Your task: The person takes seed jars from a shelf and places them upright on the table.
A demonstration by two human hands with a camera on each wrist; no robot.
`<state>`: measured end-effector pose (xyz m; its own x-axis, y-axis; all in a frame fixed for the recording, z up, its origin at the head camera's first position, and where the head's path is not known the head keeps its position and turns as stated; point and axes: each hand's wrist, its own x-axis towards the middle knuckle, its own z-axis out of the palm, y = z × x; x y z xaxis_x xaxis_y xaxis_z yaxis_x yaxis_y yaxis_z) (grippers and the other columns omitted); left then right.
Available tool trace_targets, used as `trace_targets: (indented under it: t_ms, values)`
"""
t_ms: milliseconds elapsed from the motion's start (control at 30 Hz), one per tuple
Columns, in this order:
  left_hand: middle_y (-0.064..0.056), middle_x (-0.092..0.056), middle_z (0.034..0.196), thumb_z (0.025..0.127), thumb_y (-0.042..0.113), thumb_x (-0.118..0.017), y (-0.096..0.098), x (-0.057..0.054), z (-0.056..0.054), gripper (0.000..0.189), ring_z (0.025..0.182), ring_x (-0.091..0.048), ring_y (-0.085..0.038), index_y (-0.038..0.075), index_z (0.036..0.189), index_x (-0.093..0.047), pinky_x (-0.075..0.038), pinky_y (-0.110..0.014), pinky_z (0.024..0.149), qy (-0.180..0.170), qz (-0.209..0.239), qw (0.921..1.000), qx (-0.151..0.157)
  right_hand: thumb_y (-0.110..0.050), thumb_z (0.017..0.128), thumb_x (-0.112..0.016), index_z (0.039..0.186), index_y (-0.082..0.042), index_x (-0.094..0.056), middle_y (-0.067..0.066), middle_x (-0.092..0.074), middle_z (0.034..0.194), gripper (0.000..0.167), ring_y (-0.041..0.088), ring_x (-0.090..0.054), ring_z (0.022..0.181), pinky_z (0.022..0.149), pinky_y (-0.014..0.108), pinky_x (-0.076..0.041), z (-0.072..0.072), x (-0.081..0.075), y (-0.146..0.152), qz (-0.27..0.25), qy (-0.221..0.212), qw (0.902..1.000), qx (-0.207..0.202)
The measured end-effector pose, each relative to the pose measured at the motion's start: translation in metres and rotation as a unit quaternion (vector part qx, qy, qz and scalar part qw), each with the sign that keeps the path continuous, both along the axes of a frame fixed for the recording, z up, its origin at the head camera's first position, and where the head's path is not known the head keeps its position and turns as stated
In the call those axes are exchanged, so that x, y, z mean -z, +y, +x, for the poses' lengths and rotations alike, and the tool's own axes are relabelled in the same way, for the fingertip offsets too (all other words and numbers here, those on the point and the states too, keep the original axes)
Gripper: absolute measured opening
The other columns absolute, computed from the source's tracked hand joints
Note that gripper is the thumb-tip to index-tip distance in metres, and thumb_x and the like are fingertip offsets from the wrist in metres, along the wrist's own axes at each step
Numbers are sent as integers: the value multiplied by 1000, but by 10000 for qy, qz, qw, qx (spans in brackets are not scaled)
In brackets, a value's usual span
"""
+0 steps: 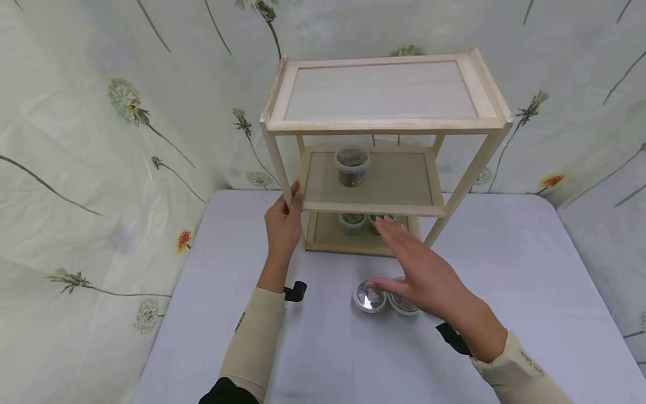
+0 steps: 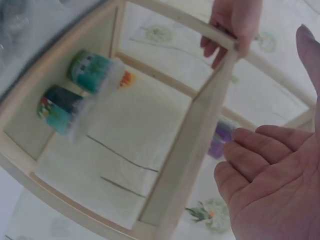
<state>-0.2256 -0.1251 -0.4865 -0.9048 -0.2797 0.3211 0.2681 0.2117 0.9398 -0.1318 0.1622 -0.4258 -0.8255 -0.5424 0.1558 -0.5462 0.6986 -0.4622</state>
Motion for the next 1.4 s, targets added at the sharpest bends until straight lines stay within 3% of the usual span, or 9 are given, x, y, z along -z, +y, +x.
trace_targets:
  t_ms: [100, 267, 333, 500, 567, 967, 1400]
  values:
    - [-15, -70, 90, 109, 29, -61, 0, 0, 0, 34, 64, -37, -17, 18, 140, -69, -36, -26, 60, -45, 55, 10000, -31, -43, 86, -87, 166, -6, -25, 16, -28, 170, 108, 37, -30, 153, 111, 60, -38, -5, -8, 0, 1, 118, 9999, 94]
    - [-15, -71, 128, 109, 21, -60, 2, 0, -2, 34, 77, -47, -18, 11, 140, -67, -41, -25, 70, -90, 175, 9998, -18, -42, 91, -83, 166, -5, -26, 19, -30, 168, 101, 39, -31, 152, 103, 63, -45, -11, -21, 0, -105, 303, 9987, 403]
    - [-16, -71, 127, 109, 20, -60, 2, 0, -3, 34, 77, -46, -19, 10, 140, -67, -40, -25, 69, -74, 228, 9997, 11, -42, 92, -82, 165, -4, -27, 20, -31, 167, 99, 40, -33, 151, 101, 64, -46, -15, -25, -1, -190, 393, 9977, 525]
    - [-16, -68, 86, 108, 25, -61, 0, 0, -3, 34, 64, -37, -16, 15, 139, -69, -36, -26, 59, 45, 147, 9999, 64, -48, 92, -81, 165, -6, -26, 19, -32, 167, 101, 39, -34, 150, 106, 65, -42, -28, -32, -2, -331, 504, 9948, 822]
    - [-13, -66, 81, 108, 28, -61, -2, -1, -3, 34, 63, -38, -14, 17, 139, -69, -36, -25, 58, 48, 45, 10000, 44, -52, 92, -79, 166, -7, -25, 19, -32, 167, 102, 38, -33, 151, 109, 64, -39, -34, -35, -4, -371, 499, 9939, 907]
    - [-8, -62, 75, 108, 32, -61, -1, 2, -2, 34, 54, -32, -12, 19, 138, -70, -31, -25, 50, 89, 42, 10000, 17, -54, 94, -75, 167, -6, -23, 18, -27, 169, 101, 36, -30, 153, 114, 59, -35, -70, -53, -27, -545, 445, 9911, 1134]
    - [-12, -62, 76, 108, 23, -63, 0, 1, -2, 33, 55, -32, -15, 13, 138, -70, -31, -24, 51, 127, 165, 9998, -1, -63, 94, -69, 168, -8, -15, 17, -19, 172, 106, 41, -30, 152, 107, 62, -41, -110, -51, -41, -725, 171, 9872, 1411]
